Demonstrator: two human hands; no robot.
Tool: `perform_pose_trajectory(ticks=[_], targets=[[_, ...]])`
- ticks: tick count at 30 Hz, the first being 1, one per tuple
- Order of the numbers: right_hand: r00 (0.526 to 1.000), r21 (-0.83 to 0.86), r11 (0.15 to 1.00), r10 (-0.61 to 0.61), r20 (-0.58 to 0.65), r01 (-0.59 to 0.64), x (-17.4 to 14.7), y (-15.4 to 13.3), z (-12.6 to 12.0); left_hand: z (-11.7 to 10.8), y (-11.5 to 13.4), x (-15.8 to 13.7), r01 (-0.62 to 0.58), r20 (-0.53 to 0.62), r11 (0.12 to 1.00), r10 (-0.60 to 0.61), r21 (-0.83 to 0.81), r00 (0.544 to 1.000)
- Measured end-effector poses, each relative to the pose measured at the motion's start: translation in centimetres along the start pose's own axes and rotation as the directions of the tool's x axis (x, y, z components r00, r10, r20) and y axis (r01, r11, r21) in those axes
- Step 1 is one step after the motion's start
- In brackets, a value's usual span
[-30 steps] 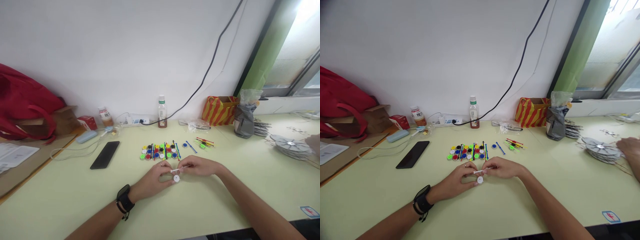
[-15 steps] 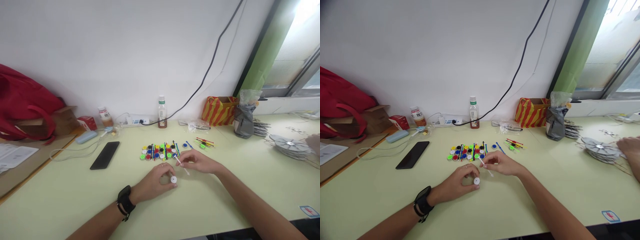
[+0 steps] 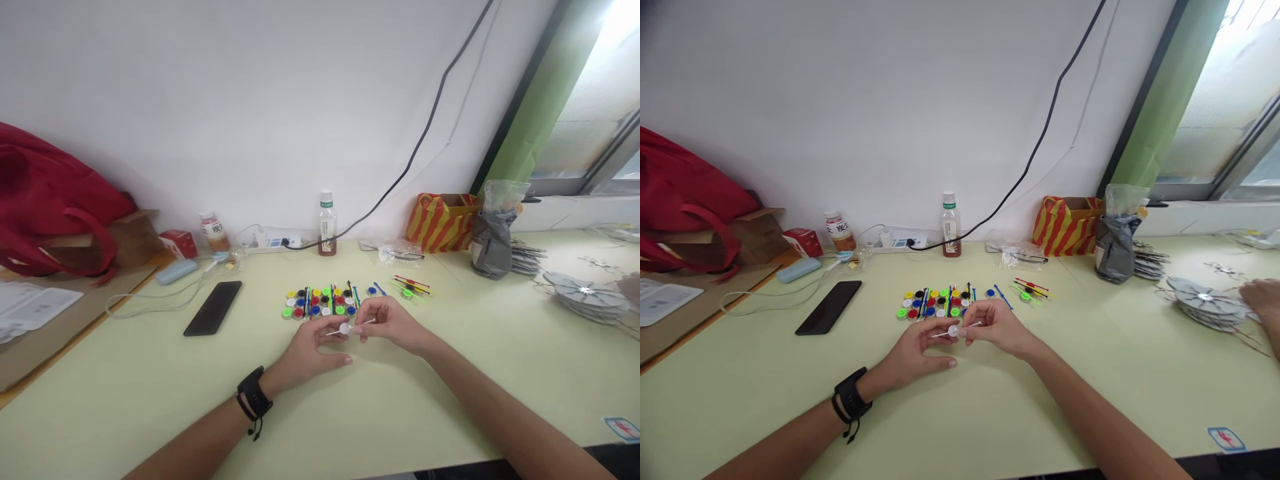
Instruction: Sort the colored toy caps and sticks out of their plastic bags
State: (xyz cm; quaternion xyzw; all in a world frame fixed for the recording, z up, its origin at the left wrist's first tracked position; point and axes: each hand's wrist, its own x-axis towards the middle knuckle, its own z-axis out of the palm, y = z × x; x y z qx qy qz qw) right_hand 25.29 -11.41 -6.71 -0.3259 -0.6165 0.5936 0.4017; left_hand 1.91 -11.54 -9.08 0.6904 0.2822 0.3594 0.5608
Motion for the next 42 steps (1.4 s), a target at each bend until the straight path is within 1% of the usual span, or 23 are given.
perform_pose_trajectory(ticks=[3,6,9,13,18,22,27,31,35,42], targets=[[0.998,-0.053,0.999,-0.015,-0.063,0.012,0.33,0.74,0.56,0.22,0.32,0.04,-0.031,-0.016,0.999,0.031,0.029,0.999],[0.994,-0.164,0.986,-0.051,-0.097,0.035,0.56,1.19,0.88,0.23,0.29,0.17,-0.058,-0.063,0.994,0.064,0.092,0.996],[0.994,-0.260,0.964,-0.070,-0.078,0.047,0.58,1.19,0.98,0.18,0.13,0.21,-0.050,-0.094,0.985,0.066,0.166,0.993],[0.998,-0.324,0.945,-0.061,-0.031,0.048,0.39,0.89,0.92,0.20,0.00,0.24,-0.032,-0.116,0.987,0.050,0.157,0.992],[0.998,-0.340,0.938,-0.067,-0.005,0.062,0.22,0.69,0.84,0.15,-0.13,0.29,-0.019,-0.150,0.987,0.043,0.161,0.988],[0.998,-0.309,0.949,-0.058,0.019,0.061,0.12,0.68,0.97,0.14,-0.05,0.22,-0.017,-0.126,0.991,0.034,0.136,0.991],[0.995,-0.294,0.952,-0.071,0.065,0.087,-0.03,0.68,1.14,0.02,-0.12,0.24,-0.025,-0.119,0.988,0.044,0.152,0.992],[0.997,-0.316,0.946,-0.063,0.039,0.072,-0.02,0.72,1.09,-0.16,-0.41,0.31,-0.026,-0.141,0.985,0.050,0.168,0.989],[0.999,-0.375,0.926,-0.044,0.010,0.044,0.03,0.79,0.93,-0.20,-0.63,0.32,-0.034,-0.162,0.987,0.060,0.155,0.985],[0.999,-0.428,0.903,-0.037,0.004,0.035,0.08,0.62,0.89,-0.10,-0.46,0.28,-0.005,-0.165,0.992,0.026,0.130,0.986]])
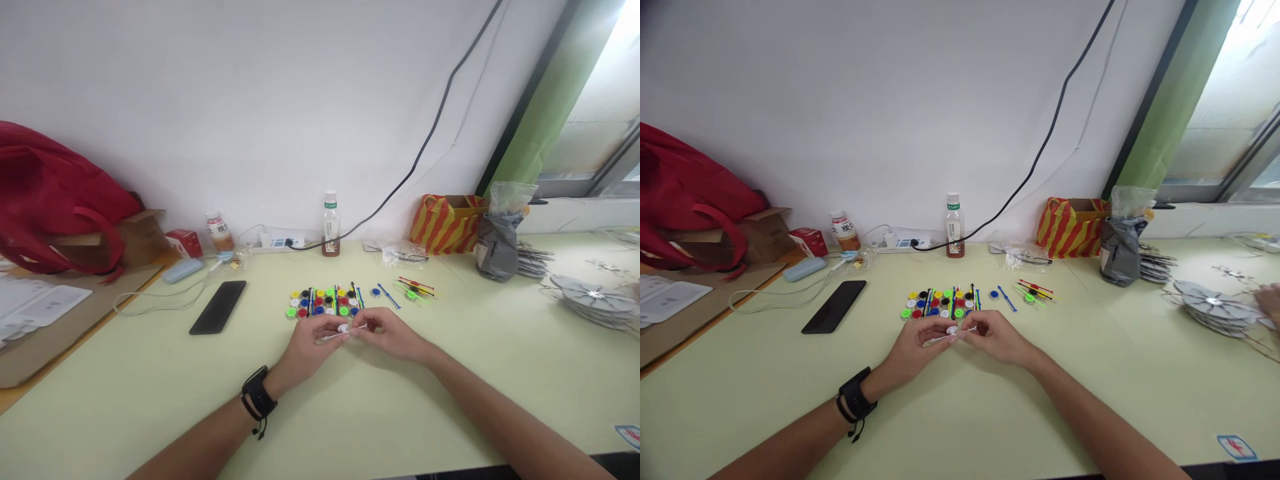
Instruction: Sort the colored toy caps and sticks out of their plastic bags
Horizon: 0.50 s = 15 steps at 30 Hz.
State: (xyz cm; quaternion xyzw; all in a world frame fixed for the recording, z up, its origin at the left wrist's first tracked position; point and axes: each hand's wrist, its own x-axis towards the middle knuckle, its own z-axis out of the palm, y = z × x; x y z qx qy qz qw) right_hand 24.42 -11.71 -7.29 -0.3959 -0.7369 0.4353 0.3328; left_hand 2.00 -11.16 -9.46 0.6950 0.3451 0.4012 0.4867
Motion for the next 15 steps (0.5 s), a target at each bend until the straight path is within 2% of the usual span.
perform_pose_trajectory(ticks=[6,15], targets=[[1.000,-0.005,1.000,-0.006,-0.021,0.006,-0.01,-0.40,-0.05,0.05,0.19,-0.19,0.002,0.020,1.000,-0.003,0.010,1.000],[0.999,0.004,1.000,-0.028,0.016,0.028,-0.11,-0.04,-0.33,-0.02,0.40,-0.30,-0.042,0.018,0.997,0.041,0.071,0.999]])
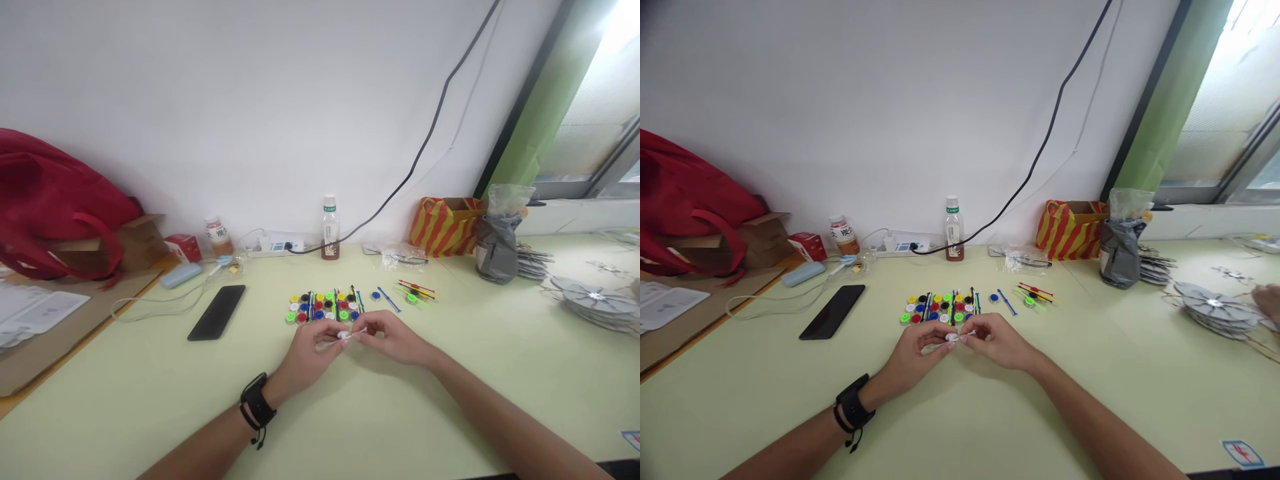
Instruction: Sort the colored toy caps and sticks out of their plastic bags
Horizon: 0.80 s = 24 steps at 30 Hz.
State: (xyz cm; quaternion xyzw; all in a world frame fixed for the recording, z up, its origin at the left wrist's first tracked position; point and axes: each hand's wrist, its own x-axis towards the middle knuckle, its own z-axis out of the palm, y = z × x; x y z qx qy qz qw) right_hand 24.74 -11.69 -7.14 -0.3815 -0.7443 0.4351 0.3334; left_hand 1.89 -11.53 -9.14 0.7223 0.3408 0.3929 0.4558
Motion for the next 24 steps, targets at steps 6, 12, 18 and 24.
perform_pose_trajectory(ticks=[6,12,18,24], targets=[[0.999,0.078,0.997,0.027,0.025,-0.028,0.1,0.1,-0.2,-0.2,0.4,-0.1,0.002,0.025,1.000,-0.002,-0.002,1.000],[0.999,0.086,0.996,0.004,0.034,-0.007,0.0,-0.2,-0.3,-0.3,1.3,-0.1,0.013,0.052,0.998,-0.010,-0.066,0.999],[0.999,0.096,0.995,0.003,-0.036,0.000,-0.1,-0.5,-0.2,-0.4,1.5,0.0,0.052,0.108,0.970,-0.028,-0.236,0.994],[0.985,0.092,0.995,-0.025,-0.172,0.042,0.0,-0.1,-0.1,-0.6,1.1,0.3,0.140,0.121,0.920,-0.102,-0.366,0.987]])
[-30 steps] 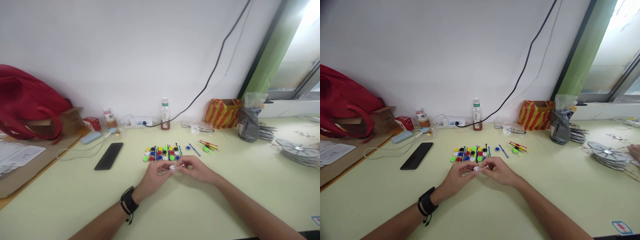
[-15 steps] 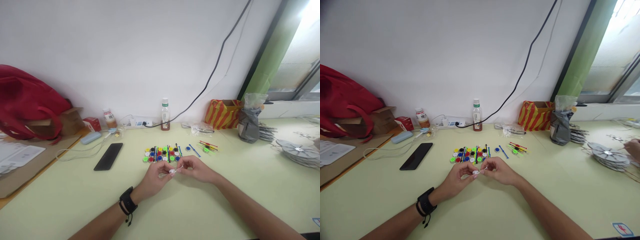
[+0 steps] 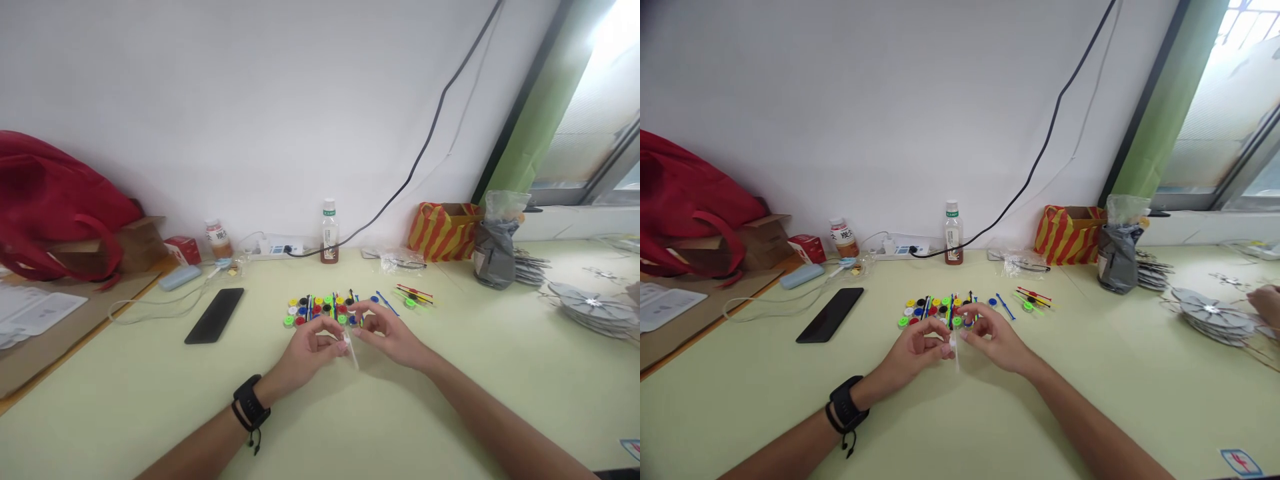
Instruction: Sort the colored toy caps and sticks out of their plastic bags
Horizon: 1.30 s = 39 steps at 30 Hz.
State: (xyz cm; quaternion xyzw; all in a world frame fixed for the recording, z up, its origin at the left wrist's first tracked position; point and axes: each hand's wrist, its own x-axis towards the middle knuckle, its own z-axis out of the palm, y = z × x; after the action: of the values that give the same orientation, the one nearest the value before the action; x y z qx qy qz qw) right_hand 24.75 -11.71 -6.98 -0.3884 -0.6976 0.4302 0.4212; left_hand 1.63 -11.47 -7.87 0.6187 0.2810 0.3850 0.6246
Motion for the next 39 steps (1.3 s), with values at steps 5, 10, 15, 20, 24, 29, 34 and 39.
perform_pose_trajectory(ticks=[5,10,15,20,24,29,34,39], targets=[[0.997,-0.142,0.988,-0.065,-0.036,0.059,-0.1,-0.1,-0.2,-0.2,-0.5,0.3,0.012,-0.075,0.999,-0.009,0.032,0.997],[0.997,-0.080,0.995,-0.059,-0.057,0.055,-0.7,-0.4,0.4,-0.4,-0.8,0.6,-0.030,-0.140,0.998,0.037,0.054,0.990],[0.995,0.009,1.000,0.000,0.095,-0.001,-0.6,-1.0,0.5,-0.7,-1.1,0.8,-0.056,-0.152,0.997,0.062,0.047,0.986],[0.996,0.070,0.998,0.002,0.093,-0.009,-0.2,-0.8,-0.2,-0.7,-1.2,0.8,-0.057,-0.154,0.997,0.065,0.059,0.986],[0.997,0.095,0.995,0.024,0.077,-0.031,-0.3,-0.3,0.1,-0.7,-1.1,0.6,-0.066,-0.145,0.995,0.076,0.072,0.986],[0.989,-0.032,0.999,0.000,0.147,0.004,-0.7,0.0,0.6,-0.8,-1.0,0.7,-0.072,-0.146,0.994,0.083,0.080,0.986],[0.986,-0.067,0.998,0.017,0.164,-0.006,-0.6,0.0,0.7,-0.8,-1.2,0.8,-0.069,-0.170,0.994,0.083,0.087,0.982],[0.992,-0.091,0.995,-0.039,0.122,0.050,-0.7,0.0,0.5,-0.7,-1.0,0.8,-0.062,-0.175,0.995,0.075,0.079,0.982]])
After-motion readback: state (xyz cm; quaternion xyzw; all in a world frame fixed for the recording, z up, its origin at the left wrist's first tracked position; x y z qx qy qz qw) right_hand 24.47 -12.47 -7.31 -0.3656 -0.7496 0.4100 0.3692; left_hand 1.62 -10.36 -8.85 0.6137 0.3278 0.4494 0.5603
